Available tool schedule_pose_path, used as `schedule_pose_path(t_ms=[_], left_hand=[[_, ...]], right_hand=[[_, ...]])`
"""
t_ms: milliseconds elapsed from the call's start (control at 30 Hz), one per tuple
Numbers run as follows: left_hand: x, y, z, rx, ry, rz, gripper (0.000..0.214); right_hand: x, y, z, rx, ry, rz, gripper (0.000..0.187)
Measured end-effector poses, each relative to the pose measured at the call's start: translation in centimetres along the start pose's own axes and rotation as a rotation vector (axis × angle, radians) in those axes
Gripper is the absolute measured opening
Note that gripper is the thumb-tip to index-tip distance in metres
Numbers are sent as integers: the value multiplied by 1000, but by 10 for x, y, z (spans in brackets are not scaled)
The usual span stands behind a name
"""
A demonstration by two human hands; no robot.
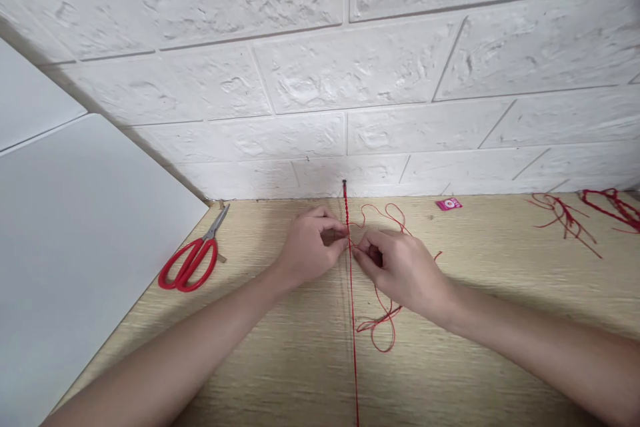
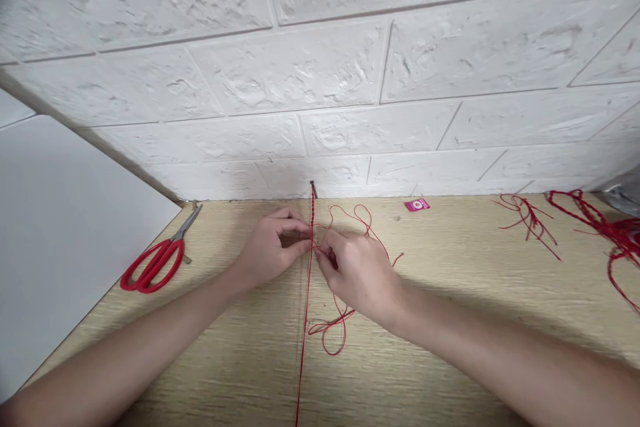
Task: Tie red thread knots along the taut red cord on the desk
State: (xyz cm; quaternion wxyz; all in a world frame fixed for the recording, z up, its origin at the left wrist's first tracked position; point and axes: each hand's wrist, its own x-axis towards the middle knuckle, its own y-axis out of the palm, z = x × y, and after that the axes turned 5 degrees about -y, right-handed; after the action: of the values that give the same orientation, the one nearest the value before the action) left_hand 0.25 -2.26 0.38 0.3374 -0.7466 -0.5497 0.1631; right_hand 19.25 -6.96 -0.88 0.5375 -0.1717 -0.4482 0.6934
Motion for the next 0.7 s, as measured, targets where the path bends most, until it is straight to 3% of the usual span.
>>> schedule_pose_path(t_ms=[200,367,500,600,700], left_hand=[[0,0,-2,-15,24,56,7],[0,1,2,-92,-4,35,11],[5,0,6,-364,-79,-134,16],[12,-1,8,-749,-167,-257,22],[16,-7,7,-981,-294,-200,25]], right_hand=[[0,0,0,10,-5,9,13],[0,-1,2,-6,10,16,16],[-1,-3,3,-17,5,24,15],[-2,-4,3,-9,-54,1,14],[-3,-5,2,-15,-115,-41,15]])
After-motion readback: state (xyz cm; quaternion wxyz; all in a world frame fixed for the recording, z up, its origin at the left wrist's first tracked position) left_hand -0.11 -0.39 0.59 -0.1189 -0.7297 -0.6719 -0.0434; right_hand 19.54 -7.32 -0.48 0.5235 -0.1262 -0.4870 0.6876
